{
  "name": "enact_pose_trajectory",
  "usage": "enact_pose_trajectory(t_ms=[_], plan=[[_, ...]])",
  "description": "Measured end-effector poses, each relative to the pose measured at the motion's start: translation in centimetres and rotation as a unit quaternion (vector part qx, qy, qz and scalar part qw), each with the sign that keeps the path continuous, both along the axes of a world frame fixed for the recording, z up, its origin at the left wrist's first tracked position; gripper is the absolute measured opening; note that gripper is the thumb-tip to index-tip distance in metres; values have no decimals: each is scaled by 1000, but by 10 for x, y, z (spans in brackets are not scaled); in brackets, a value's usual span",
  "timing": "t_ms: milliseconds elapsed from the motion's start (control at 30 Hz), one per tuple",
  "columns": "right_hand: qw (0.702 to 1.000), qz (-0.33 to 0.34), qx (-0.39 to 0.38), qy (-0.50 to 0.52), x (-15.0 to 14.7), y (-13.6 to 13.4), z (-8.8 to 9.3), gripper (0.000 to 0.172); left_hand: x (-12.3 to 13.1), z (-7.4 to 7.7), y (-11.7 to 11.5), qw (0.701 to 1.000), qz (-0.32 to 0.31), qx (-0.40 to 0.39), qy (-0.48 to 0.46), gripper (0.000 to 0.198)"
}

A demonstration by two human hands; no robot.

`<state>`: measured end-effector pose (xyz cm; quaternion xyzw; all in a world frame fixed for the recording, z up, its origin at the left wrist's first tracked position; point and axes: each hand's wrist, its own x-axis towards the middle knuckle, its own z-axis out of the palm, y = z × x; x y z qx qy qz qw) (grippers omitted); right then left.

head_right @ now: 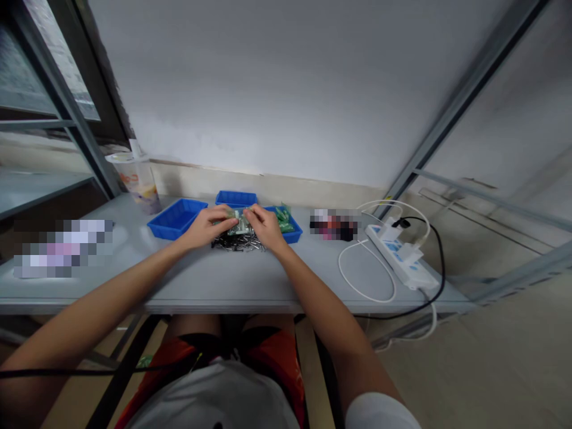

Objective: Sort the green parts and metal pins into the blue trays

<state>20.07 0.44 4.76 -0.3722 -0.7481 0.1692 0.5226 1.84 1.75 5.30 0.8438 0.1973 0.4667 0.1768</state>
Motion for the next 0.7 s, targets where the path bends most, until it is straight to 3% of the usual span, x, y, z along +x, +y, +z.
enact_pose_trajectory(t_ms=[167, 233, 400, 700], plan=[[998, -44, -2, 33, -3, 0, -3, 43, 4, -3, -3, 1000, 10, 12, -19, 31], [999, -21, -17, 46, -4, 0, -3, 42, 4, -3, -3, 999, 25, 17, -36, 29], [988, 111, -100, 49, -5, -3, 3, 30, -1, -1, 0, 993, 67, 19, -92, 26], [990, 95, -100, 15, -4, -4, 5, 31, -2, -2, -2, 993, 76, -9, -95, 33]])
